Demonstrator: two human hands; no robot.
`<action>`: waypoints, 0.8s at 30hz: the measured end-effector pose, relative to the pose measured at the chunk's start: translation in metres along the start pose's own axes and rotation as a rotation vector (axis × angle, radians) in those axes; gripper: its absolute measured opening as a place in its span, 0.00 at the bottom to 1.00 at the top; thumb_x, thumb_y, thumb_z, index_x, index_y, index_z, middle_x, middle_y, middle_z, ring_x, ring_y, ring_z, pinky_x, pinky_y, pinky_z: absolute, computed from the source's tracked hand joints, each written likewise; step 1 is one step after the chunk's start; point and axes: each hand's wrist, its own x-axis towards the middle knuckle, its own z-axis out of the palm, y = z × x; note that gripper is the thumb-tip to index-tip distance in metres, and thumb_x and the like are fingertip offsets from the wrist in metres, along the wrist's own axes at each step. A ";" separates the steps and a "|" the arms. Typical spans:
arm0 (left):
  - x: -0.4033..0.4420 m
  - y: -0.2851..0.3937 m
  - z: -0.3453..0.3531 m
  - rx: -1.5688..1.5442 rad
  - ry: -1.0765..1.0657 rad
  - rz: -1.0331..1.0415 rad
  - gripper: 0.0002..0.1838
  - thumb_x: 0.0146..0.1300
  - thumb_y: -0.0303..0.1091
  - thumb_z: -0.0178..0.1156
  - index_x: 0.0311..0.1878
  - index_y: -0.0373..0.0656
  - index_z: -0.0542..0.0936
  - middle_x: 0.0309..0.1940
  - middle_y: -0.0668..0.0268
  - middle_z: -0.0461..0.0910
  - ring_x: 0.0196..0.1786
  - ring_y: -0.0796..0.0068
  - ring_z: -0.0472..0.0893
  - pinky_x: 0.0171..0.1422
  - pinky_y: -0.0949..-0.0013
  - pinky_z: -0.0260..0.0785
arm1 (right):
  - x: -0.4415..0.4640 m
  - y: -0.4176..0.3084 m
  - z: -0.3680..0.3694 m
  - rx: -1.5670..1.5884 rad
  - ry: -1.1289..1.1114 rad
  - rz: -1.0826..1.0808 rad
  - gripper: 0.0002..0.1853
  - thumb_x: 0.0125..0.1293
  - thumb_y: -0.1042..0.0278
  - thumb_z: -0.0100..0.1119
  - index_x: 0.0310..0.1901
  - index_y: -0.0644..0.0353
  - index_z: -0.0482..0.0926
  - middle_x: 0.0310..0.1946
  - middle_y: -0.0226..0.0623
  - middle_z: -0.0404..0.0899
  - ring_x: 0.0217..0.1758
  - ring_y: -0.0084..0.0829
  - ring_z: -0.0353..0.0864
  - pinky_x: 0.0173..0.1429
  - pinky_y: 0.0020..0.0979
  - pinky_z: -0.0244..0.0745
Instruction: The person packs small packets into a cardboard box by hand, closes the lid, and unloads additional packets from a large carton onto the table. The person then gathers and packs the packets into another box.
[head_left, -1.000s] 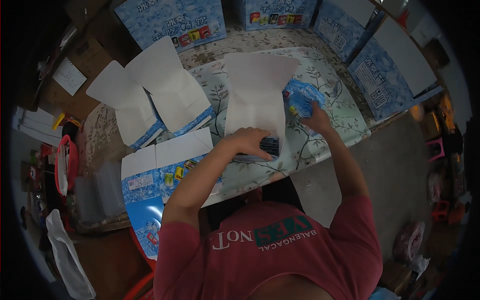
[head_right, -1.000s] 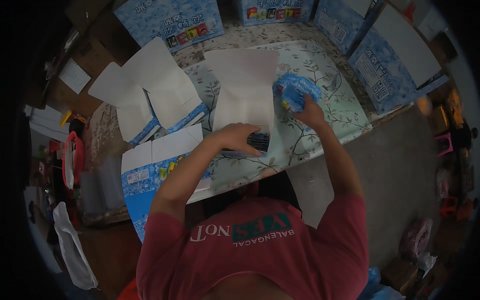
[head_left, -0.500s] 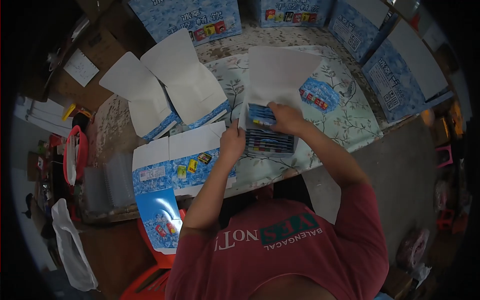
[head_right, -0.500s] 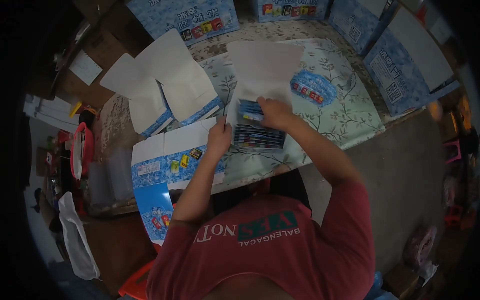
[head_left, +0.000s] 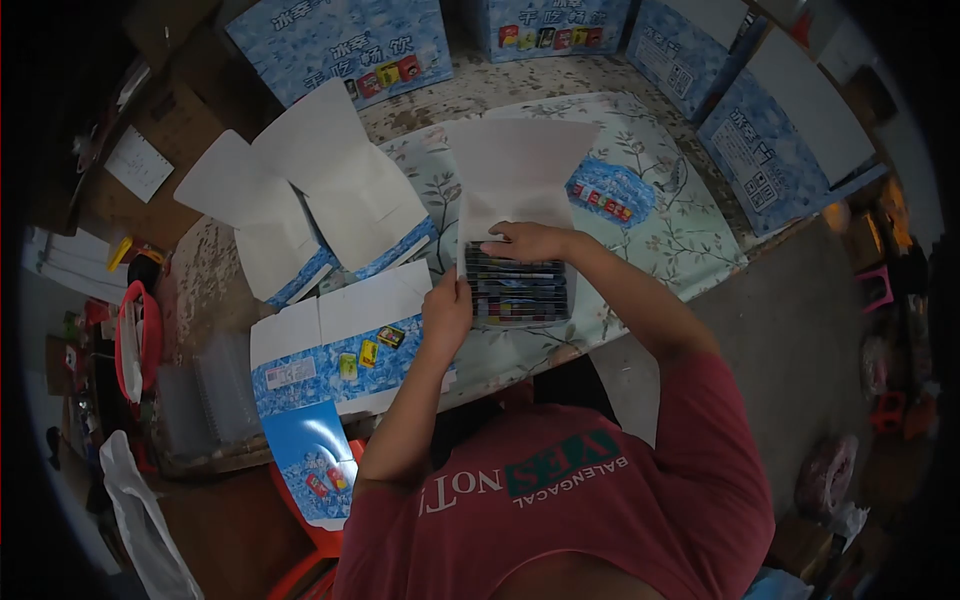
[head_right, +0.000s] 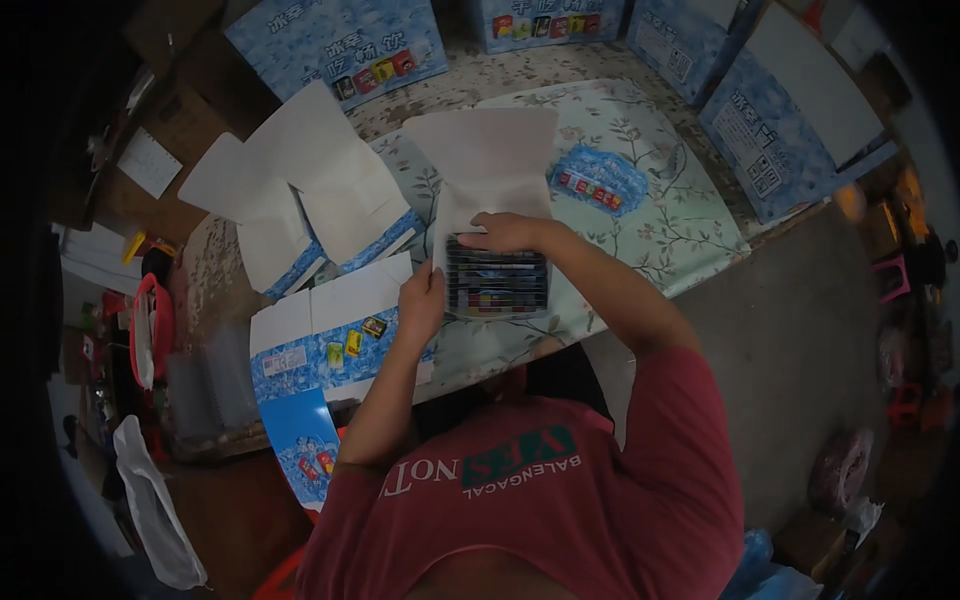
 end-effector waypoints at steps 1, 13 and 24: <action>0.000 -0.001 -0.002 -0.017 0.005 -0.002 0.16 0.67 0.35 0.47 0.53 0.40 0.75 0.33 0.44 0.79 0.38 0.42 0.78 0.43 0.51 0.70 | -0.007 -0.003 -0.003 -0.001 0.170 -0.063 0.34 0.66 0.39 0.47 0.55 0.67 0.72 0.52 0.55 0.74 0.56 0.46 0.74 0.59 0.38 0.68; 0.005 -0.015 0.003 -0.063 -0.017 -0.052 0.20 0.67 0.40 0.50 0.57 0.38 0.74 0.36 0.50 0.82 0.40 0.55 0.82 0.45 0.62 0.72 | -0.049 0.156 -0.114 -0.417 0.523 0.598 0.59 0.38 0.34 0.71 0.69 0.59 0.56 0.64 0.51 0.64 0.69 0.45 0.61 0.69 0.39 0.59; 0.002 -0.018 0.004 -0.099 -0.018 -0.063 0.19 0.66 0.39 0.52 0.56 0.39 0.75 0.33 0.53 0.82 0.35 0.61 0.82 0.41 0.66 0.72 | -0.058 0.179 -0.122 0.024 0.206 0.624 0.67 0.26 0.35 0.77 0.64 0.73 0.57 0.62 0.56 0.65 0.65 0.47 0.66 0.65 0.37 0.64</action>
